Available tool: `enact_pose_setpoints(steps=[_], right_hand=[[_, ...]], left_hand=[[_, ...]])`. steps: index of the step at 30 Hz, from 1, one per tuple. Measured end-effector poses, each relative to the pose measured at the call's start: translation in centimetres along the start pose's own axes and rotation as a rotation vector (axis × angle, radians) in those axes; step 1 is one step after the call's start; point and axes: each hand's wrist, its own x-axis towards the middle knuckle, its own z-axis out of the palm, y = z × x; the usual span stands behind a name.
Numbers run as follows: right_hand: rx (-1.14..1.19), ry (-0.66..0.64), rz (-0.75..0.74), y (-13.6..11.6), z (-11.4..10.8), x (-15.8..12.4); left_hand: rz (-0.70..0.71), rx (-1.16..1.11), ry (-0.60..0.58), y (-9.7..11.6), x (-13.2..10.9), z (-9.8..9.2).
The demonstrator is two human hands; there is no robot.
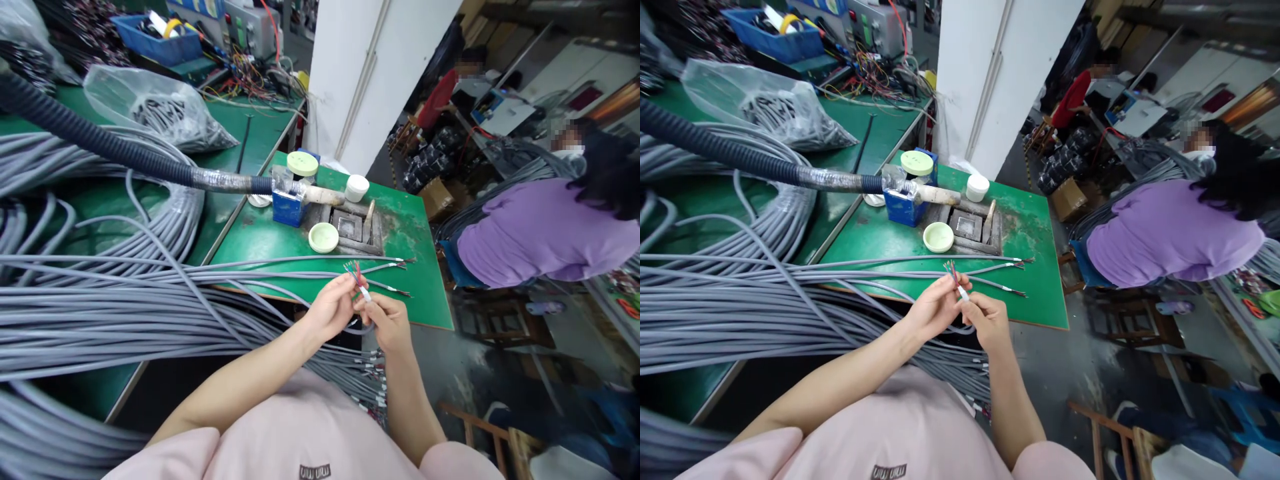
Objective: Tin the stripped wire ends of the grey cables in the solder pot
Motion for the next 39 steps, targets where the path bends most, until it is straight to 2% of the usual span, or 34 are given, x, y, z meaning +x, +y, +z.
enact_pose_setpoints(steps=[4, 7, 9, 11, 13, 15, 18, 20, 23, 27, 35, 39], right_hand=[[0.259, 0.048, 0.012, 1.0, 1.0, -0.8], [0.296, 0.086, 0.014, 1.0, 1.3, -1.1], [0.17, 0.076, 0.003, 0.5, 0.5, -1.2], [-0.054, 0.061, -0.023, -0.4, -0.8, -1.3], [-0.237, 0.096, -0.082, -1.6, -2.3, -1.2], [-0.311, 0.147, -0.169, -3.0, -3.3, -0.9], [-0.407, 0.086, -0.265, -4.8, -3.3, -0.3], [-0.48, 0.036, -0.275, -5.6, -2.7, 0.2], [-0.518, 0.057, -0.244, -5.7, -1.9, 0.5], [-0.485, 0.131, -0.23, -5.1, -1.5, 0.4], [-0.563, 0.351, -0.352, -4.1, -0.9, -0.2], [-0.535, 0.3, -0.307, -4.0, -0.9, -0.1]], left_hand=[[0.01, 0.036, -0.024, -0.8, -0.2, 0.0], [-0.023, 0.181, -0.109, -1.2, -0.5, -0.2], [-0.04, 0.293, -0.129, -1.3, -0.7, -0.3], [0.012, 0.366, -0.114, -1.1, -0.9, -0.3], [0.057, 0.422, -0.117, -0.9, -1.2, 0.0], [0.056, 0.504, -0.151, -0.7, -1.5, 0.3], [0.068, 0.621, -0.183, -1.0, -1.8, 0.7], [0.086, 0.647, -0.201, -1.2, -2.0, 0.8], [0.091, 0.659, -0.233, -1.4, -2.0, 0.7], [0.09, 0.672, -0.21, -1.3, -2.1, 0.5], [0.066, 0.528, -0.107, -1.9, -2.0, 0.5], [0.079, 0.553, -0.095, -2.1, -2.0, 0.4]])
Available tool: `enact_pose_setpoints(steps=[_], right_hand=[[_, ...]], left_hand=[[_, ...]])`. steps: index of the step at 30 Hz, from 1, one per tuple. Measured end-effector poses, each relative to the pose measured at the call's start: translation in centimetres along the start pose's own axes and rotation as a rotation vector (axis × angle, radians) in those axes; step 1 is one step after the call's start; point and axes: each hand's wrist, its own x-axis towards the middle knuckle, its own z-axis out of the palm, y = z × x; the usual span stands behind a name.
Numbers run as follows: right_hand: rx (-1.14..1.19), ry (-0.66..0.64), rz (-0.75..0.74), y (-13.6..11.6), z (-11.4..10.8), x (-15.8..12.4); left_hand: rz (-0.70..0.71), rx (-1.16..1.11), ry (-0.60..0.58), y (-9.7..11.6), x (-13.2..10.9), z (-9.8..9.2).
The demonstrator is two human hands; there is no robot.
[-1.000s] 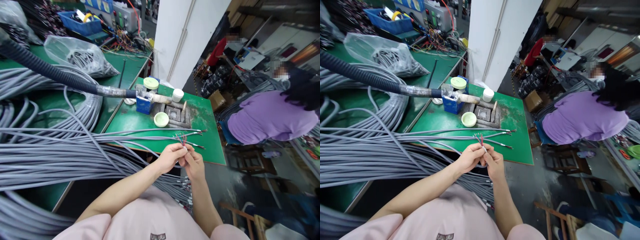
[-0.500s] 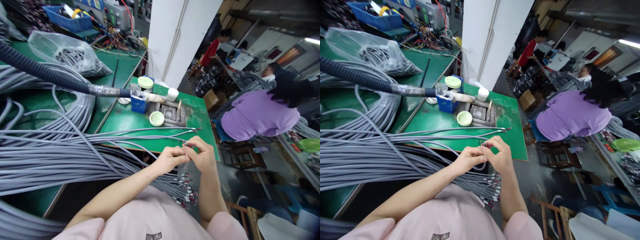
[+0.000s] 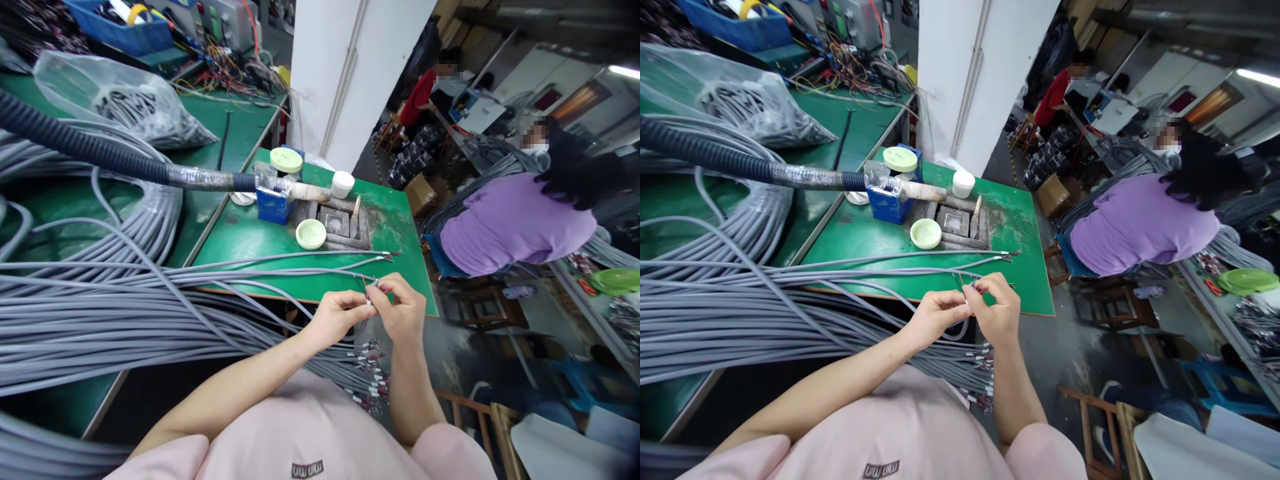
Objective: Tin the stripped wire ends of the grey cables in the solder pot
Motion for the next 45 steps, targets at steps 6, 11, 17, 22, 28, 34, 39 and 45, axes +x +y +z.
enact_pose_setpoints(steps=[6, 11, 17, 22, 28, 34, 39, 45], right_hand=[[-0.023, -0.069, 0.022, 0.0, 0.0, 0.4], [0.29, 0.064, 0.158, 1.2, 1.0, -0.2], [0.624, 0.143, 0.327, 1.4, 2.7, -0.7], [0.835, 0.093, 0.394, 1.1, 3.2, -0.6], [1.089, 0.065, 0.412, 1.0, 3.2, -0.2], [1.168, 0.087, 0.504, 0.6, 3.1, 0.4], [1.219, 0.249, 0.507, 2.3, 1.4, 1.8], [1.043, -0.214, 0.442, 4.4, 0.6, 1.3]], left_hand=[[0.029, 0.074, 0.021, -0.1, 0.1, -0.3], [-0.056, -0.08, 0.027, 0.2, 0.2, 0.2], [-0.04, -0.295, 0.062, -0.1, 0.2, 0.3], [-0.043, -0.383, 0.022, 0.0, 0.2, 0.1], [-0.015, -0.339, -0.019, 0.3, 0.3, 0.1], [-0.027, -0.292, -0.03, 0.1, 0.4, 0.1], [-0.044, -0.321, -0.026, 0.3, 0.3, -0.5], [-0.022, -0.384, -0.035, 0.7, 0.4, -1.2]])
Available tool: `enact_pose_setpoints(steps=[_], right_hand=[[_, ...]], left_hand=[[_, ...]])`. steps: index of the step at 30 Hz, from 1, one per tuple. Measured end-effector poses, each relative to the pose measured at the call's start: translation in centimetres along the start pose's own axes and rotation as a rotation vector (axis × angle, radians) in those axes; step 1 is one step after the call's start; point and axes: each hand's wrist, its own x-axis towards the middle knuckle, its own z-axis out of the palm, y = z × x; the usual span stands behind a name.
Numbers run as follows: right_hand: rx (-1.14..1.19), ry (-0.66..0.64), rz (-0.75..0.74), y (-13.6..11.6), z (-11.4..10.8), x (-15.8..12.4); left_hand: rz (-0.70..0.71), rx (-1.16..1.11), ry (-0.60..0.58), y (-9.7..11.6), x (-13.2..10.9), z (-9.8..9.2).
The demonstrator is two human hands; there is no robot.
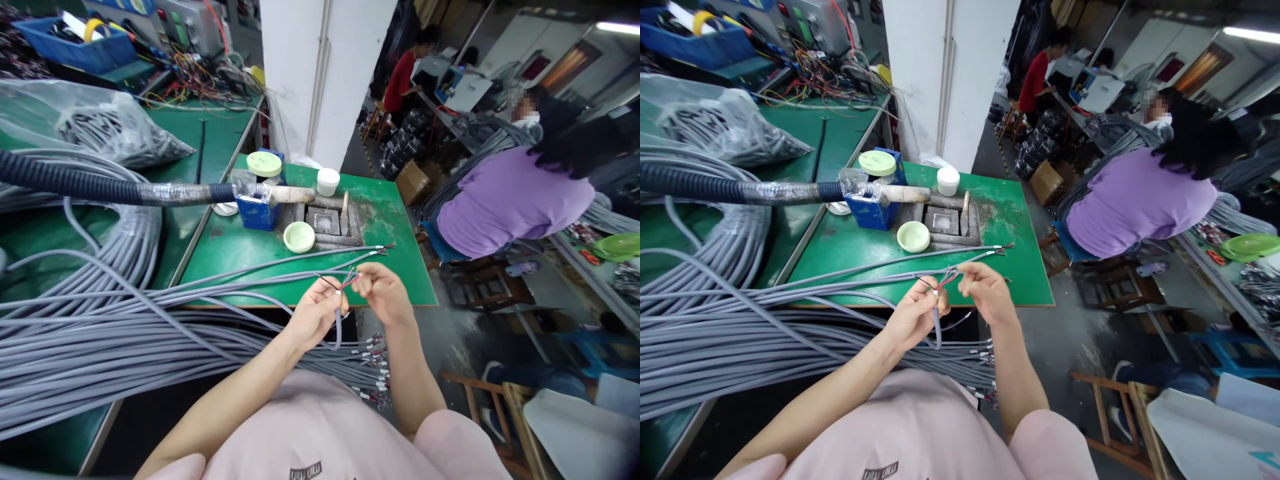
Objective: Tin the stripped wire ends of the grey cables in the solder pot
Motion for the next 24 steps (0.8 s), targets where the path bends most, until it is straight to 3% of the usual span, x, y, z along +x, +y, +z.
enact_pose_setpoints(steps=[3, 8, 12, 15, 19, 21, 24], right_hand=[[-0.061, -0.101, 0.09, 0.5, 0.9, -0.1], [-0.173, 0.1, -0.098, 0.7, 2.7, 0.4], [-0.182, 0.186, -0.16, 0.8, 3.6, 0.7], [-0.095, 0.237, -0.2, 0.6, 3.2, 1.2], [-0.006, 0.399, -0.259, 0.1, 1.5, 1.8], [-0.132, 0.352, -0.202, 0.0, 1.0, 1.5], [-0.367, 0.137, -0.071, 0.1, 1.5, 0.7]], left_hand=[[-0.017, 0.003, -0.02, -0.2, 0.0, 0.0], [-0.032, 0.014, -0.034, -0.5, -0.3, -0.3], [0.001, 0.015, -0.028, -0.4, -0.3, -0.3], [0.027, 0.01, -0.052, -0.2, -0.3, -0.2], [0.008, -0.022, -0.052, 0.1, -0.6, -0.5], [-0.001, -0.042, -0.034, 0.2, -0.6, -0.7], [-0.007, -0.055, -0.037, 0.1, -0.6, -0.8]])
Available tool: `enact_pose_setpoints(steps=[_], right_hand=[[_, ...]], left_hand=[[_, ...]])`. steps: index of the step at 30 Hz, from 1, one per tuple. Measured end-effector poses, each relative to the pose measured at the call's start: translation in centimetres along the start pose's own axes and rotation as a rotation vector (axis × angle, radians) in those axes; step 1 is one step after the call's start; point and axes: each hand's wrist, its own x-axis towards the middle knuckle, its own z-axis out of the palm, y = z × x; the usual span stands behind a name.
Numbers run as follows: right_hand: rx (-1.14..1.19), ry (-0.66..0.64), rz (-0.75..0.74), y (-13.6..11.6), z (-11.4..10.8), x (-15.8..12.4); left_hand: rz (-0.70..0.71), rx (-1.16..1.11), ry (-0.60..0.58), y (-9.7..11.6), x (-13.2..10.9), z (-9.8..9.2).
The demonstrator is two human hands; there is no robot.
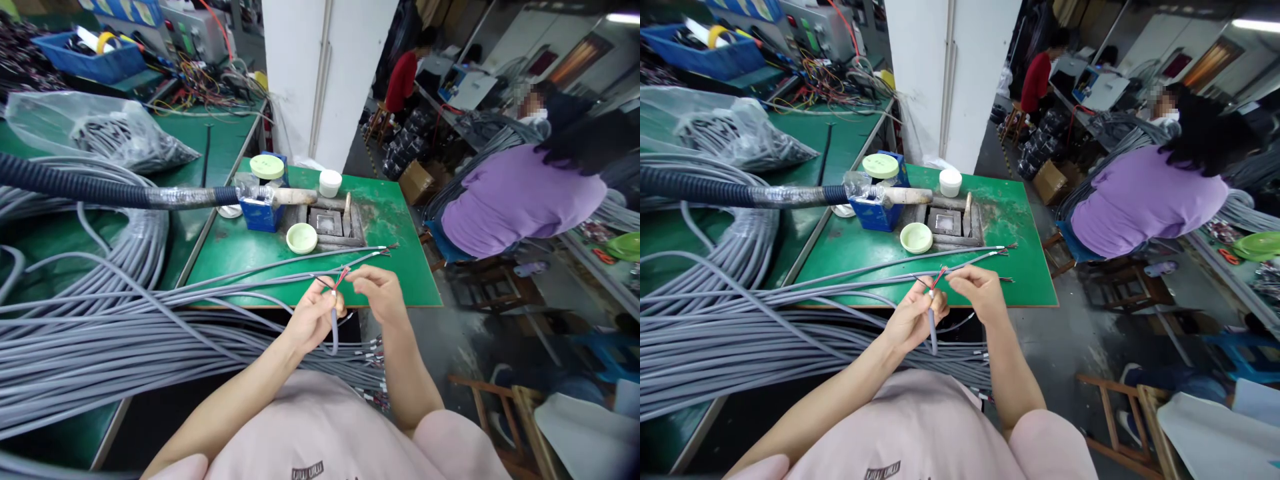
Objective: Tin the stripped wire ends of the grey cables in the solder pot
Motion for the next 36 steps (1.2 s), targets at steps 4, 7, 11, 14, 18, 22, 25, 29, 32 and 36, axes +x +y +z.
enact_pose_setpoints(steps=[4, 7, 11, 14, 18, 22, 25, 29, 32, 36], right_hand=[[-0.12, -0.05, -0.013, -0.5, 1.7, -0.7], [-0.151, 0.043, -0.064, -0.8, 2.6, -0.8], [-0.172, 0.104, -0.156, -0.4, 3.0, -1.2], [-0.21, 0.105, -0.229, 0.0, 2.8, -1.5], [-0.342, 0.111, -0.337, 0.1, 2.2, -2.0], [-0.524, 0.016, -0.577, -0.2, 1.3, -2.6], [-0.667, -0.116, -0.672, -0.2, 0.9, -3.0], [-0.835, -0.104, -0.692, 0.3, 1.1, -2.8], [-0.869, -0.032, -0.694, 0.9, 1.4, -2.6], [-0.805, 0.04, -0.62, 1.3, 1.9, -2.2]], left_hand=[[-0.011, -0.002, -0.008, -0.2, 0.1, 0.0], [-0.006, 0.005, 0.012, -0.1, 0.0, -0.1], [-0.005, -0.023, 0.066, 0.3, 0.0, -0.2], [-0.003, -0.052, 0.093, 0.5, 0.1, -0.2], [0.02, -0.079, 0.115, 0.7, 0.4, -0.3], [0.034, -0.061, 0.155, 1.1, 0.8, -0.4], [0.071, -0.034, 0.198, 1.3, 1.2, -0.1], [0.133, 0.022, 0.28, 1.5, 1.5, 0.6], [0.152, 0.044, 0.272, 1.7, 1.6, 1.2], [0.2, 0.1, 0.265, 2.1, 1.9, 1.7]])
